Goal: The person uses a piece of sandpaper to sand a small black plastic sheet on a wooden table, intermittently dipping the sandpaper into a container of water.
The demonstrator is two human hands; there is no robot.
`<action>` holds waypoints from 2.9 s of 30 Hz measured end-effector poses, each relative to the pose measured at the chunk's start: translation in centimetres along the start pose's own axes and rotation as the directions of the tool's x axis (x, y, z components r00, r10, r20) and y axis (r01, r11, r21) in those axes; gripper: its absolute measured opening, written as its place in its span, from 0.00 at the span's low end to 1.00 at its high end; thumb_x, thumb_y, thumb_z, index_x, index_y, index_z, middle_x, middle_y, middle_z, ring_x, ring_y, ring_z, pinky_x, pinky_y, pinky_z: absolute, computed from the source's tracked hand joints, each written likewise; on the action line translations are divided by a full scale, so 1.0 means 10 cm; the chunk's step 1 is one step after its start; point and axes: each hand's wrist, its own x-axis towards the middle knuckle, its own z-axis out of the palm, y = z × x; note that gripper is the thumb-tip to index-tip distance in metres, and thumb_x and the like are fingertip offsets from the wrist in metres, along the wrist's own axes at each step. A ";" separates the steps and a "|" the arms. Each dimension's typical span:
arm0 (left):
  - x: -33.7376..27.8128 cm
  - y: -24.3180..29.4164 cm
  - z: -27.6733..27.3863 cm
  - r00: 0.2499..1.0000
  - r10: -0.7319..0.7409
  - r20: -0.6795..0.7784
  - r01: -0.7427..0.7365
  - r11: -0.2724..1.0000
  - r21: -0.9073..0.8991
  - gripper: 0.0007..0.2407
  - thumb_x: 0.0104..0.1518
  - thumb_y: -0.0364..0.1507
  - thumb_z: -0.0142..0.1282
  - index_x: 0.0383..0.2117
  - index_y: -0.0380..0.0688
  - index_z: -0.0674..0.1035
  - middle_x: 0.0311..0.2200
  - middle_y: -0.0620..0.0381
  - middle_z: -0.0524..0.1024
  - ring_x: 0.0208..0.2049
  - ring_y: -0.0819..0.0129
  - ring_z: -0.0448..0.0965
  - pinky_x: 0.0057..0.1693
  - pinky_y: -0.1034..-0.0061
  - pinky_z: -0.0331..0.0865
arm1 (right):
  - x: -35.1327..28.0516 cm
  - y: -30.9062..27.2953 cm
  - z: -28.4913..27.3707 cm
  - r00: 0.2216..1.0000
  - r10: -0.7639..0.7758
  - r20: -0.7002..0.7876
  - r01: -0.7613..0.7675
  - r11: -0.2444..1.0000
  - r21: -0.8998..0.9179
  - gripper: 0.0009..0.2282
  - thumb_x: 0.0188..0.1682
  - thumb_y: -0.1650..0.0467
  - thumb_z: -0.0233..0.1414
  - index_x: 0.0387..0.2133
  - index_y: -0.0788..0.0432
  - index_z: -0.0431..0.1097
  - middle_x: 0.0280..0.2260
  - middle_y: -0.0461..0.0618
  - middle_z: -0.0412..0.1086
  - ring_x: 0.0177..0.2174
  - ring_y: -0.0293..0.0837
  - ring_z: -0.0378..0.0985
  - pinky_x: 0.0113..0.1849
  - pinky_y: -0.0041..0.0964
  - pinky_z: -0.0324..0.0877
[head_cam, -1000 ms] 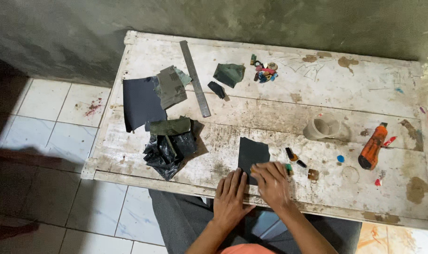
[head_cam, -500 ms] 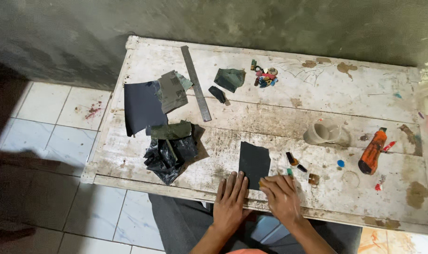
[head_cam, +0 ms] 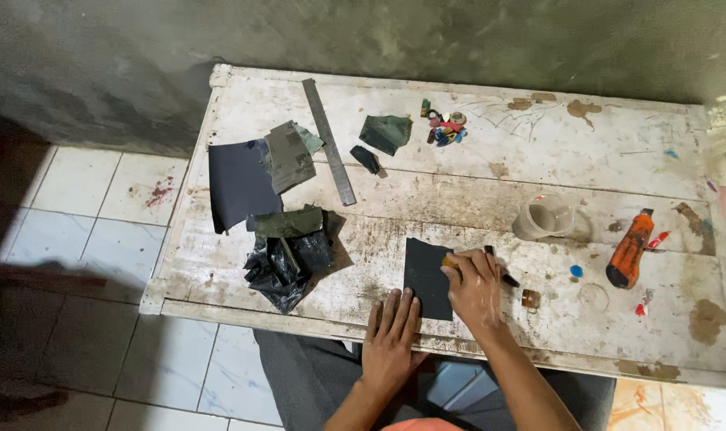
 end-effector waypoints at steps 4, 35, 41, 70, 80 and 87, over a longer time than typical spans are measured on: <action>0.03 0.00 -0.09 0.999 -0.009 -0.033 0.005 0.993 -0.116 0.34 0.60 0.55 0.36 0.64 0.40 0.63 0.66 0.48 0.58 0.67 0.50 0.56 0.65 0.53 0.51 | -0.16 0.08 0.00 1.000 -0.013 0.020 0.013 1.000 0.028 0.05 0.51 0.69 0.54 0.36 0.58 0.74 0.38 0.45 0.65 0.35 0.49 0.68 0.43 0.49 0.64; 0.63 0.12 -0.11 0.996 -0.049 -0.077 0.026 0.960 -0.279 0.29 0.61 0.51 0.40 0.61 0.43 0.68 0.63 0.36 0.59 0.66 0.40 0.56 0.66 0.51 0.51 | 0.12 0.07 0.11 0.996 -0.009 0.092 -0.023 0.939 0.343 0.07 0.51 0.74 0.51 0.38 0.62 0.76 0.41 0.50 0.69 0.42 0.47 0.73 0.46 0.40 0.73; 0.64 0.13 -0.13 0.994 -0.097 -0.059 0.074 0.948 -0.308 0.29 0.61 0.52 0.39 0.61 0.47 0.68 0.64 0.28 0.54 0.66 0.35 0.52 0.67 0.49 0.48 | 0.16 0.10 -0.15 0.980 -0.149 0.135 0.106 0.954 0.282 0.07 0.51 0.73 0.51 0.36 0.60 0.77 0.38 0.50 0.72 0.39 0.48 0.74 0.43 0.42 0.70; 0.76 0.05 -0.04 0.980 -0.195 -0.049 0.159 0.901 -0.404 0.22 0.60 0.44 0.46 0.56 0.47 0.73 0.64 0.34 0.55 0.66 0.40 0.52 0.66 0.47 0.47 | -0.19 0.31 -0.36 0.705 0.565 0.428 -0.681 0.374 0.629 0.11 0.48 0.74 0.53 0.43 0.61 0.75 0.47 0.51 0.75 0.46 0.41 0.74 0.47 0.35 0.70; 1.44 -0.28 0.28 0.956 0.025 0.293 0.005 0.995 -0.101 0.23 0.55 0.40 0.57 0.55 0.43 0.70 0.57 0.44 0.66 0.59 0.47 0.61 0.62 0.55 0.56 | -0.11 0.03 -0.92 0.767 0.347 0.540 -0.285 -0.569 0.771 0.16 0.50 0.79 0.48 0.49 0.81 0.62 0.43 0.78 0.63 0.37 0.66 0.68 0.41 0.48 0.69; 1.55 -0.38 0.61 0.936 0.035 0.350 0.016 0.989 -0.144 0.25 0.49 0.41 0.66 0.52 0.46 0.72 0.47 0.51 0.68 0.51 0.51 0.66 0.55 0.59 0.62 | -0.06 -0.07 -1.11 0.837 0.235 0.495 -0.334 -0.497 0.801 0.15 0.52 0.75 0.48 0.48 0.77 0.65 0.44 0.74 0.66 0.36 0.62 0.70 0.39 0.48 0.64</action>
